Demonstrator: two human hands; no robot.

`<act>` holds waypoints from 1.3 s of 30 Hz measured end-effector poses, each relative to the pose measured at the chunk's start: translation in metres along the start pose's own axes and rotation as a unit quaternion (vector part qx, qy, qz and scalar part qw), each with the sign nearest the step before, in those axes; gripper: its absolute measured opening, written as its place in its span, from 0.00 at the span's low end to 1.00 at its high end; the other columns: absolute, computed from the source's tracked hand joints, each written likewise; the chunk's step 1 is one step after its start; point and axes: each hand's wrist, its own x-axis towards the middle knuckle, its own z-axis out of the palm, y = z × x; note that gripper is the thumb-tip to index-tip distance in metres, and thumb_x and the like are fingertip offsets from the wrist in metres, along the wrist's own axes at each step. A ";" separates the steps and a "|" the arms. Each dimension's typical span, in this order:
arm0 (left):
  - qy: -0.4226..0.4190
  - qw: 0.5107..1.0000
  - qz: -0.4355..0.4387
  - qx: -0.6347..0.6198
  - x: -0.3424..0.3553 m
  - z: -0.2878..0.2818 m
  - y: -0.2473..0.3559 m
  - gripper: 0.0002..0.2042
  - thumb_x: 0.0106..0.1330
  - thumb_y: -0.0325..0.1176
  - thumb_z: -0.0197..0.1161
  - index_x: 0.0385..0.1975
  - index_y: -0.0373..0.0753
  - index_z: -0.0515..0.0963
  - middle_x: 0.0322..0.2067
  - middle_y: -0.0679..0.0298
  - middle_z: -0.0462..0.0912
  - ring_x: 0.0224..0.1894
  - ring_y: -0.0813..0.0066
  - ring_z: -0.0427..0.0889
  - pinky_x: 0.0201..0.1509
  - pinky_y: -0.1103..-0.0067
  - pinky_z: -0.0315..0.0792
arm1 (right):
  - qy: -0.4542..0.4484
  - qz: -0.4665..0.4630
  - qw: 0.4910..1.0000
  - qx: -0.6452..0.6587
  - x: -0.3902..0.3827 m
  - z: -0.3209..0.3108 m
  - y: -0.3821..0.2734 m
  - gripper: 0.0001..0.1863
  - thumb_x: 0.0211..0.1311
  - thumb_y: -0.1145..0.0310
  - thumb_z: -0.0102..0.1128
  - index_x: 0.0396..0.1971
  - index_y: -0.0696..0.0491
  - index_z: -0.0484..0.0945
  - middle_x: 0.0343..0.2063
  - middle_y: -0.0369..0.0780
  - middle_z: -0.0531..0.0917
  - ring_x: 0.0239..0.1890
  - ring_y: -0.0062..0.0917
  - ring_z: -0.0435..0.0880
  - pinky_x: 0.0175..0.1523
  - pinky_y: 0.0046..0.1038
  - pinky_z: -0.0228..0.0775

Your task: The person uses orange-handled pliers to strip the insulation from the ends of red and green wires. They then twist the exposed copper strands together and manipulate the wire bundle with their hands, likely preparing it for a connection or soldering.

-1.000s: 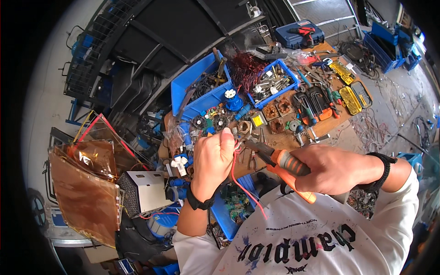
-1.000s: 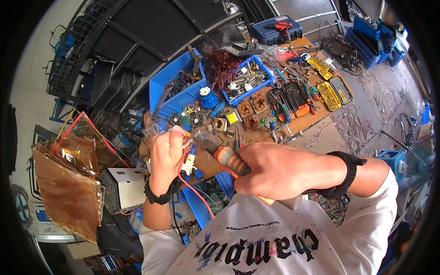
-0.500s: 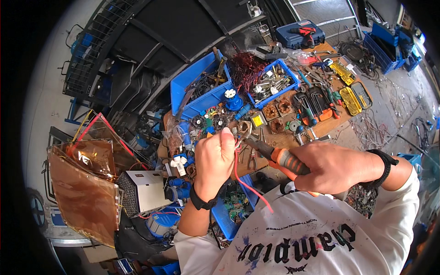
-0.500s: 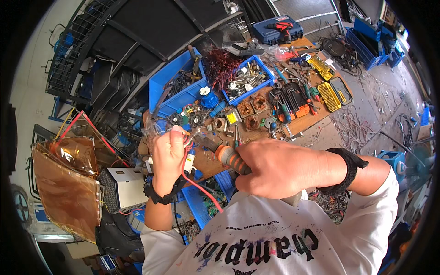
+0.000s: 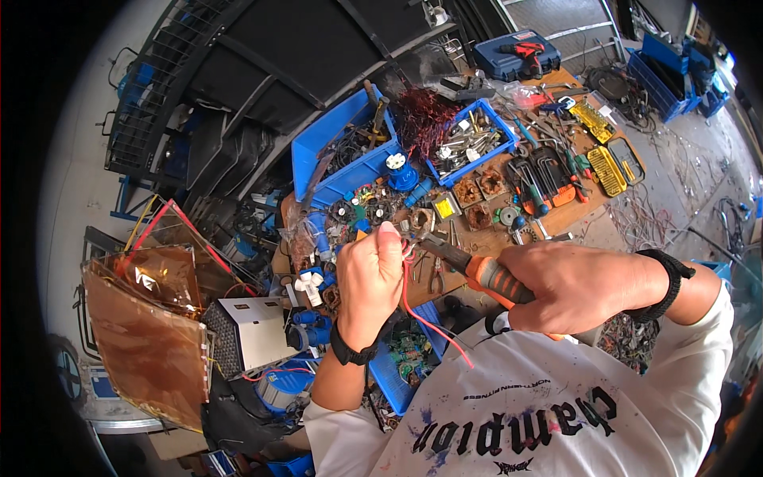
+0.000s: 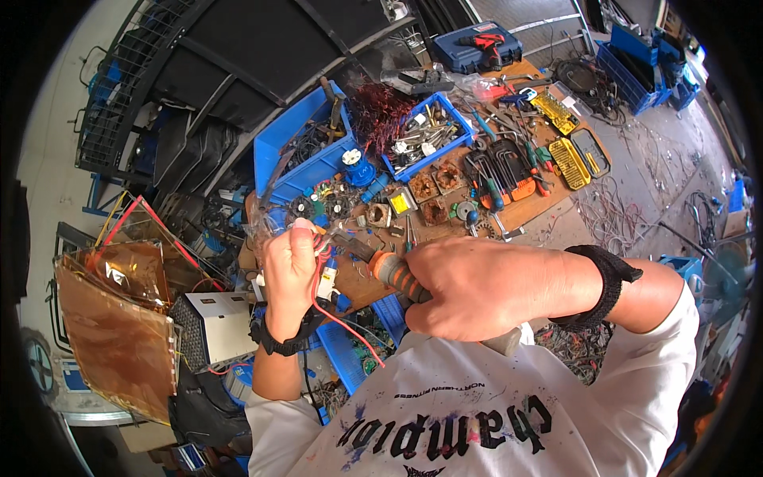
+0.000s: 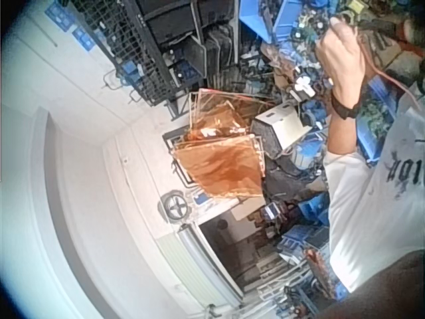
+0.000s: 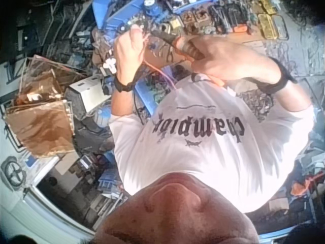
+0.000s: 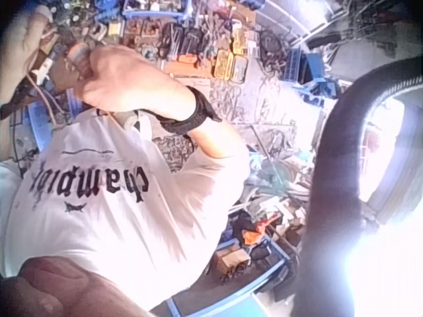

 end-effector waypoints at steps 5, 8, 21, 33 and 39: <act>0.006 0.999 -0.016 -0.039 0.000 0.001 0.002 0.21 0.73 0.39 0.44 0.19 0.33 0.73 0.14 0.50 0.70 0.19 0.46 0.74 0.23 0.65 0.64 | -0.007 0.017 0.999 -0.028 -0.002 -0.003 -0.007 0.18 0.55 0.62 0.52 0.25 0.67 0.72 0.30 0.56 0.78 0.40 0.48 0.79 0.47 0.40 0.70; 0.015 0.999 -0.021 -0.033 -0.003 0.003 0.001 0.21 0.73 0.38 0.44 0.19 0.33 0.73 0.13 0.50 0.70 0.19 0.46 0.74 0.23 0.65 0.64 | -0.008 0.020 0.999 -0.029 -0.003 -0.003 -0.009 0.18 0.55 0.63 0.52 0.25 0.67 0.73 0.33 0.56 0.78 0.42 0.47 0.78 0.49 0.40 0.69; 0.031 0.998 0.034 0.051 -0.007 0.001 0.010 0.21 0.72 0.39 0.46 0.16 0.34 0.72 0.12 0.49 0.70 0.17 0.46 0.73 0.22 0.63 0.64 | 0.001 -0.009 0.998 -0.069 -0.003 0.002 -0.006 0.17 0.53 0.63 0.55 0.27 0.64 0.68 0.29 0.53 0.76 0.36 0.47 0.78 0.42 0.41 0.69; 0.022 0.997 0.058 0.034 -0.007 0.001 0.008 0.21 0.72 0.38 0.46 0.17 0.34 0.71 0.13 0.49 0.70 0.18 0.47 0.74 0.22 0.63 0.64 | 0.043 -0.097 0.991 -0.082 -0.008 0.005 -0.006 0.15 0.49 0.68 0.53 0.20 0.68 0.75 0.28 0.57 0.78 0.40 0.49 0.78 0.50 0.40 0.70; 0.039 0.998 0.048 0.018 -0.005 0.004 0.007 0.20 0.72 0.37 0.46 0.16 0.33 0.70 0.13 0.49 0.69 0.18 0.46 0.72 0.21 0.63 0.63 | 0.056 -0.093 0.987 -0.123 -0.005 0.007 -0.001 0.14 0.48 0.69 0.54 0.20 0.68 0.75 0.28 0.57 0.78 0.39 0.49 0.78 0.49 0.41 0.71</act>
